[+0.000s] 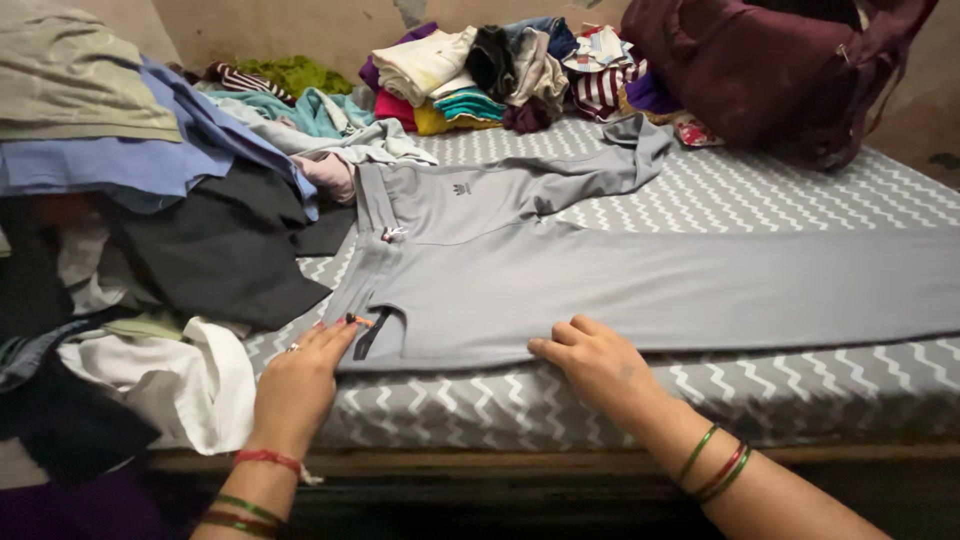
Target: The person picks up a pair of gray pants and a white shirt from a pile on a bed, smooths them out, and folds each one by hand.
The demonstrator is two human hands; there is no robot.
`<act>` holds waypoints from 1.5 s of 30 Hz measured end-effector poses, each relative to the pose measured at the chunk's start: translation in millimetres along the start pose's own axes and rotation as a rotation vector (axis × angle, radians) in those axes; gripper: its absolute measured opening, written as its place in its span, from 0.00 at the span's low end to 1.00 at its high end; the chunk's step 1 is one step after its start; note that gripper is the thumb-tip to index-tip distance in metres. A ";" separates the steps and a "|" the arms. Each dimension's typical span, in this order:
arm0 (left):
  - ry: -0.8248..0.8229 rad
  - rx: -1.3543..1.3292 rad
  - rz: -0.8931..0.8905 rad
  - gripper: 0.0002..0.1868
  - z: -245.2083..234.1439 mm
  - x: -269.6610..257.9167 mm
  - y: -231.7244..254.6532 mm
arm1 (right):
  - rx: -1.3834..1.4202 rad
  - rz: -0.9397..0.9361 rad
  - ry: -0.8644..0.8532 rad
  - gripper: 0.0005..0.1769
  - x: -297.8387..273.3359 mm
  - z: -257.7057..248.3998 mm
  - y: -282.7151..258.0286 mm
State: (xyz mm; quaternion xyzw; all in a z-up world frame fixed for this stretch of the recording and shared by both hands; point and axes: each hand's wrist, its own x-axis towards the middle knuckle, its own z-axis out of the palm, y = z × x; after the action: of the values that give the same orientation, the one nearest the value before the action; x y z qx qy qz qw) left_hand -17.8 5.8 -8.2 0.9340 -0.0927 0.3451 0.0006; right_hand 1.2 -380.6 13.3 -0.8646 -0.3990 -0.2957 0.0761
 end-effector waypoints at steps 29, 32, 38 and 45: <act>-0.029 -0.304 0.469 0.20 22.8 44.9 183.8 | -0.267 0.413 -0.057 0.28 -181.2 -86.2 126.5; 0.005 -0.321 0.475 0.18 24.3 55.0 201.6 | -0.307 0.457 -0.034 0.23 -193.0 -90.1 153.4; -0.138 -0.395 0.520 0.16 43.7 87.0 300.5 | -0.544 0.895 0.005 0.29 -259.4 -101.8 259.1; -0.013 -0.470 0.561 0.20 63.7 105.6 383.3 | -0.496 0.922 0.114 0.29 -333.4 -100.6 377.8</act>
State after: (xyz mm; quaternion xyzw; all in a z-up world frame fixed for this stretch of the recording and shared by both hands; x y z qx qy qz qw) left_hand 35.4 -393.3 -12.8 0.8488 -0.4218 0.2953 0.1201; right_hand 64.6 -885.8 -56.2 -0.9250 0.1096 -0.3635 0.0130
